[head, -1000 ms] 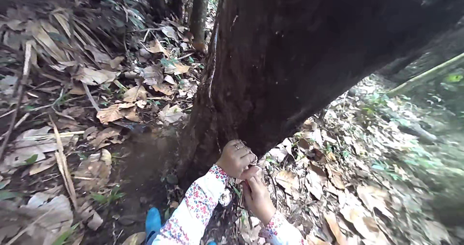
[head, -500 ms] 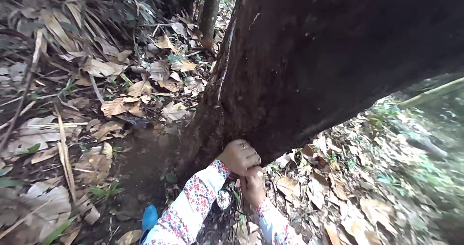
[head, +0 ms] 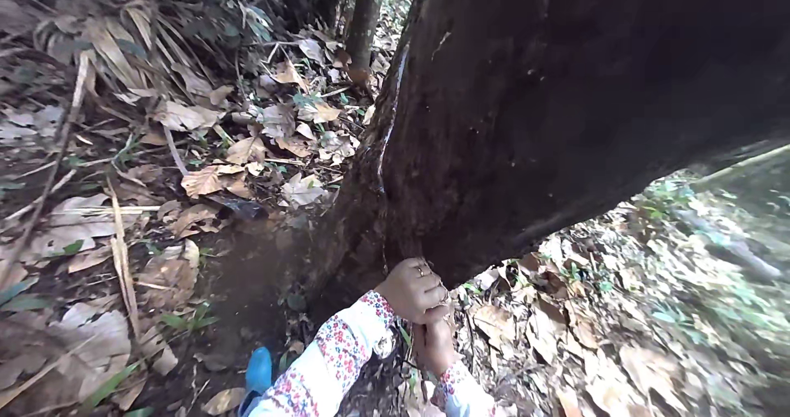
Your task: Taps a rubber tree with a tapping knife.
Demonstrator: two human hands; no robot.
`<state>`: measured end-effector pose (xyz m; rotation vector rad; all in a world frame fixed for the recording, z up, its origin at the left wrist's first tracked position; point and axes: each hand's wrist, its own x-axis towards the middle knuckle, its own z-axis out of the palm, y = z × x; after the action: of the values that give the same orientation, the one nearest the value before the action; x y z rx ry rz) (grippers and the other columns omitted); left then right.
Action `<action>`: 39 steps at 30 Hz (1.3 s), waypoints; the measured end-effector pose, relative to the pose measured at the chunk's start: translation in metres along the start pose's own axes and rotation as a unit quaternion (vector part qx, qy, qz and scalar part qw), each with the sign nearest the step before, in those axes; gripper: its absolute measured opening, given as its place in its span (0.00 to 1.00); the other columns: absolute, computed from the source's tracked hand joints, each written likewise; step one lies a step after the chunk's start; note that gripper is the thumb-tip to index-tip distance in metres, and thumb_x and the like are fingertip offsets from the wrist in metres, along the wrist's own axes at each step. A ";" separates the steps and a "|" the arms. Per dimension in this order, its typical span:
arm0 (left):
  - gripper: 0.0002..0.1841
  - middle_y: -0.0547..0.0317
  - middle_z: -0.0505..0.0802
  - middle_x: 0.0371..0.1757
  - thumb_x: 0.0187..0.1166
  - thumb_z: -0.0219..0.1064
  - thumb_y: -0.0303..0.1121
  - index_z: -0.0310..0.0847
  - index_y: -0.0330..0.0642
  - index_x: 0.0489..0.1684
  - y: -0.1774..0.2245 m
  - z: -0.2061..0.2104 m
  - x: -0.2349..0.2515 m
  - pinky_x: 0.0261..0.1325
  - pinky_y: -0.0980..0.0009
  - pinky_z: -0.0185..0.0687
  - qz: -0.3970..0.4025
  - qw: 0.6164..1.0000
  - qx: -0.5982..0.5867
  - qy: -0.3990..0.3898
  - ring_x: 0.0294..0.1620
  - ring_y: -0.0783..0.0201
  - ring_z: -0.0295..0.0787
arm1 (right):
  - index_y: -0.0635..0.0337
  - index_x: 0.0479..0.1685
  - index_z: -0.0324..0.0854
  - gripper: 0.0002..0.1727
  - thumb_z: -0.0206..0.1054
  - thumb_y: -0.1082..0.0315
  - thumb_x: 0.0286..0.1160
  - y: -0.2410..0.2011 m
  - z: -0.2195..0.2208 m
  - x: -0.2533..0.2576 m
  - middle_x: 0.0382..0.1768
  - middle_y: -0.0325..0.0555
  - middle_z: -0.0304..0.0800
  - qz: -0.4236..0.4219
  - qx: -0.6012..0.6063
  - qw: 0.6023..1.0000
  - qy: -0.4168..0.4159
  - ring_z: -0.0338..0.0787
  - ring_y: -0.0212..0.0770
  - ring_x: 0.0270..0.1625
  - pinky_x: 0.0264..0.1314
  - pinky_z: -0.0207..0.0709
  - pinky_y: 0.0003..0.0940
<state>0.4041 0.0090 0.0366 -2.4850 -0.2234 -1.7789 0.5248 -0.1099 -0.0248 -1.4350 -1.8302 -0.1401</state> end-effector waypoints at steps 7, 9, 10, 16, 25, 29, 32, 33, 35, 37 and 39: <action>0.34 0.58 0.80 0.12 0.88 0.45 0.58 0.77 0.46 0.12 0.025 -0.006 -0.011 0.31 0.65 0.79 -0.023 0.998 -0.055 0.004 0.17 0.59 0.79 | 0.71 0.40 0.86 0.09 0.66 0.75 0.65 -0.067 -0.029 -0.021 0.34 0.60 0.93 0.138 0.005 0.988 -0.068 0.95 0.51 0.33 0.38 0.89 0.44; 0.35 0.59 0.78 0.11 0.87 0.45 0.61 0.76 0.46 0.12 0.027 -0.013 -0.013 0.30 0.65 0.78 -0.025 0.996 -0.082 -0.003 0.16 0.60 0.78 | 0.72 0.42 0.86 0.09 0.67 0.78 0.64 -0.090 -0.035 -0.018 0.39 0.62 0.93 0.171 0.028 0.981 -0.082 0.95 0.52 0.37 0.44 0.89 0.42; 0.34 0.59 0.78 0.11 0.85 0.46 0.62 0.76 0.46 0.13 0.027 -0.015 -0.015 0.29 0.64 0.77 -0.024 0.995 -0.093 -0.008 0.15 0.61 0.77 | 0.73 0.43 0.85 0.10 0.67 0.79 0.64 -0.099 -0.037 -0.016 0.41 0.64 0.93 0.187 0.039 0.977 -0.090 0.95 0.53 0.39 0.45 0.90 0.44; 0.35 0.59 0.79 0.11 0.87 0.44 0.61 0.75 0.45 0.12 0.014 -0.019 -0.027 0.28 0.65 0.79 0.009 0.995 -0.091 -0.036 0.15 0.61 0.79 | 0.75 0.43 0.86 0.11 0.66 0.78 0.62 -0.098 -0.008 -0.020 0.39 0.66 0.92 0.198 0.005 0.977 -0.078 0.95 0.59 0.36 0.40 0.89 0.51; 0.33 0.56 0.85 0.15 0.86 0.47 0.57 0.82 0.43 0.15 -0.007 0.007 -0.027 0.29 0.62 0.84 0.013 0.998 -0.050 -0.046 0.18 0.59 0.84 | 0.62 0.34 0.87 0.06 0.65 0.71 0.67 -0.017 0.028 -0.016 0.33 0.56 0.94 0.070 -0.003 0.997 0.015 0.95 0.50 0.35 0.39 0.90 0.44; 0.33 0.55 0.88 0.17 0.87 0.45 0.56 0.82 0.43 0.16 -0.016 0.006 -0.014 0.33 0.63 0.85 0.013 0.999 -0.021 -0.044 0.20 0.58 0.87 | 0.65 0.35 0.87 0.08 0.64 0.69 0.70 0.009 0.036 -0.004 0.33 0.60 0.93 0.020 0.021 0.999 0.032 0.95 0.52 0.34 0.38 0.89 0.45; 0.34 0.55 0.87 0.16 0.87 0.46 0.57 0.82 0.43 0.16 -0.017 0.010 -0.009 0.32 0.63 0.84 0.012 0.999 -0.001 -0.039 0.19 0.58 0.86 | 0.71 0.34 0.88 0.09 0.65 0.72 0.65 0.014 0.034 0.002 0.37 0.66 0.93 0.035 0.045 0.998 0.006 0.96 0.59 0.36 0.39 0.89 0.52; 0.32 0.55 0.87 0.16 0.86 0.47 0.56 0.82 0.43 0.16 -0.017 0.013 -0.011 0.31 0.63 0.83 0.010 0.999 0.003 -0.038 0.19 0.58 0.85 | 0.70 0.34 0.88 0.09 0.65 0.72 0.65 0.015 0.035 0.003 0.38 0.66 0.94 0.038 0.051 0.998 0.000 0.96 0.59 0.38 0.41 0.90 0.51; 0.33 0.56 0.87 0.17 0.87 0.47 0.58 0.83 0.44 0.18 -0.017 0.021 -0.017 0.32 0.63 0.85 0.006 0.999 0.015 -0.038 0.20 0.59 0.86 | 0.73 0.33 0.89 0.08 0.67 0.77 0.62 0.015 0.037 0.006 0.38 0.67 0.94 0.059 0.083 0.995 -0.020 0.96 0.63 0.41 0.44 0.89 0.56; 0.33 0.56 0.88 0.17 0.86 0.47 0.58 0.84 0.44 0.19 -0.018 0.023 -0.020 0.33 0.63 0.85 0.000 0.999 0.027 -0.043 0.21 0.59 0.87 | 0.72 0.32 0.88 0.06 0.67 0.78 0.60 0.016 0.043 0.006 0.36 0.66 0.94 0.068 0.101 0.992 -0.023 0.96 0.63 0.40 0.43 0.89 0.57; 0.33 0.55 0.87 0.16 0.87 0.46 0.57 0.83 0.43 0.18 -0.019 0.018 -0.016 0.32 0.63 0.83 0.001 0.998 0.042 -0.048 0.19 0.58 0.85 | 0.71 0.33 0.88 0.06 0.69 0.77 0.60 0.014 0.050 0.006 0.34 0.64 0.94 0.071 0.100 0.992 -0.014 0.96 0.62 0.37 0.41 0.89 0.55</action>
<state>0.4127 0.0292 0.0150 -2.5118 -0.2940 -1.6167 0.5114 -0.0741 -0.0600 -1.4247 -1.7047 0.1332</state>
